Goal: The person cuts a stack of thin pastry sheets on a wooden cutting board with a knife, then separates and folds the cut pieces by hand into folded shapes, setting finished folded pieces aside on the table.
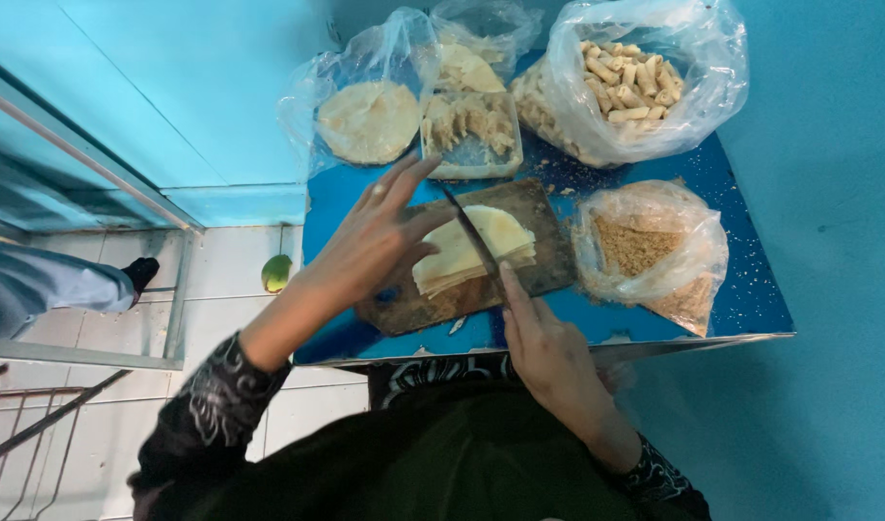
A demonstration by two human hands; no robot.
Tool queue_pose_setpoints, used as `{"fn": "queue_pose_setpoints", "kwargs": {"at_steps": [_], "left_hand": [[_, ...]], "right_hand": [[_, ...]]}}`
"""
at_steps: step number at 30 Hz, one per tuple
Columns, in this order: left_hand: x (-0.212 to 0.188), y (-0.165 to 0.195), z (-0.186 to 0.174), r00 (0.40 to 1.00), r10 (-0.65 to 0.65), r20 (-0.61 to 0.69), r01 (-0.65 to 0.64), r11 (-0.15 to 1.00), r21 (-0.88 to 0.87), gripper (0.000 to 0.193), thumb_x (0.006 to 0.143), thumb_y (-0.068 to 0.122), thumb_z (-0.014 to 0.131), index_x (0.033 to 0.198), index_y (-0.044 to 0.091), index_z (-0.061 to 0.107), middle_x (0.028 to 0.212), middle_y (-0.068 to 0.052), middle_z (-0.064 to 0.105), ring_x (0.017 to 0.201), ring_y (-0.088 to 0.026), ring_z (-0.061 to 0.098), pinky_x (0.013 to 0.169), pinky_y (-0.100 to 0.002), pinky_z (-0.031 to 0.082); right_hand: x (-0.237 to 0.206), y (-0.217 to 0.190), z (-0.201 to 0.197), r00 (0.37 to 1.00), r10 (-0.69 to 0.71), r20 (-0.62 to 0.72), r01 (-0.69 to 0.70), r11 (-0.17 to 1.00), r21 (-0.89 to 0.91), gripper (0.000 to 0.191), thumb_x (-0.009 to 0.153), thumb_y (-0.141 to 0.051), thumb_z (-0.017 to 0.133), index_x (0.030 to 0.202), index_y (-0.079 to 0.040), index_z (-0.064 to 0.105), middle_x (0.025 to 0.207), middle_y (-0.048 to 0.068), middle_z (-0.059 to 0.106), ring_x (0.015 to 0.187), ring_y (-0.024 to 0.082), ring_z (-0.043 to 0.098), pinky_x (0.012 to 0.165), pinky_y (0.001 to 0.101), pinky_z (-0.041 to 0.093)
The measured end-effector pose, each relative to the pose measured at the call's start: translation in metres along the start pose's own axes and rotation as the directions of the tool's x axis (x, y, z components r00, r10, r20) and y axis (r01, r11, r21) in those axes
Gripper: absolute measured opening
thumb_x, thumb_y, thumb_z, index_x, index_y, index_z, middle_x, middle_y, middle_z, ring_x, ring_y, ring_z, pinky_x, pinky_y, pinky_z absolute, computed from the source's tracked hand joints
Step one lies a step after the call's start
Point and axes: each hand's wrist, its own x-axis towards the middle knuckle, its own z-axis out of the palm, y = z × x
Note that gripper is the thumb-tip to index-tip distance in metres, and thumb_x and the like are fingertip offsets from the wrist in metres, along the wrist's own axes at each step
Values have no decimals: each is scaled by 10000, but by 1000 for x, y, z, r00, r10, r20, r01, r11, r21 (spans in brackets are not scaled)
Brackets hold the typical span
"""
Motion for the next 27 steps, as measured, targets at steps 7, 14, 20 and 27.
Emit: {"fn": "queue_pose_setpoints", "kwargs": {"at_steps": [7, 14, 20, 27], "left_hand": [[53, -5, 13, 958, 96, 269, -128, 986, 104, 707, 677, 345, 890, 1346, 286, 673, 1664, -118, 83, 1542, -343, 17, 1169, -723, 163], [54, -3, 19, 934, 70, 351, -118, 986, 116, 642, 717, 375, 874, 1330, 330, 688, 1677, -63, 93, 1557, -322, -25, 1171, -757, 98], [65, 6, 20, 895, -19, 446, -76, 978, 196, 644, 684, 408, 876, 1297, 386, 679, 1679, -12, 59, 1545, -309, -63, 1194, -744, 31], [64, 7, 22, 915, 22, 404, -104, 978, 182, 638, 711, 406, 872, 1316, 354, 678, 1681, -20, 76, 1551, -307, -53, 1189, -745, 22]], "right_hand": [[-6, -1, -7, 998, 28, -47, -34, 993, -116, 563, 975, -142, 610, 1520, -116, 468, 885, 151, 585, 543, 301, 607, 463, 415, 498], [-10, 1, -7, 999, -21, -32, 17, 992, -124, 598, 950, -125, 617, 1524, -95, 449, 914, 165, 592, 529, 284, 616, 419, 388, 500], [-13, -6, -3, 999, -31, 24, 37, 934, -356, 626, 935, -83, 589, 1539, -41, 427, 840, 135, 583, 476, 249, 610, 402, 369, 508], [-9, -2, -16, 997, -26, 78, 43, 971, -236, 598, 968, -103, 572, 1529, 13, 402, 838, 157, 600, 496, 256, 646, 403, 370, 516]]}}
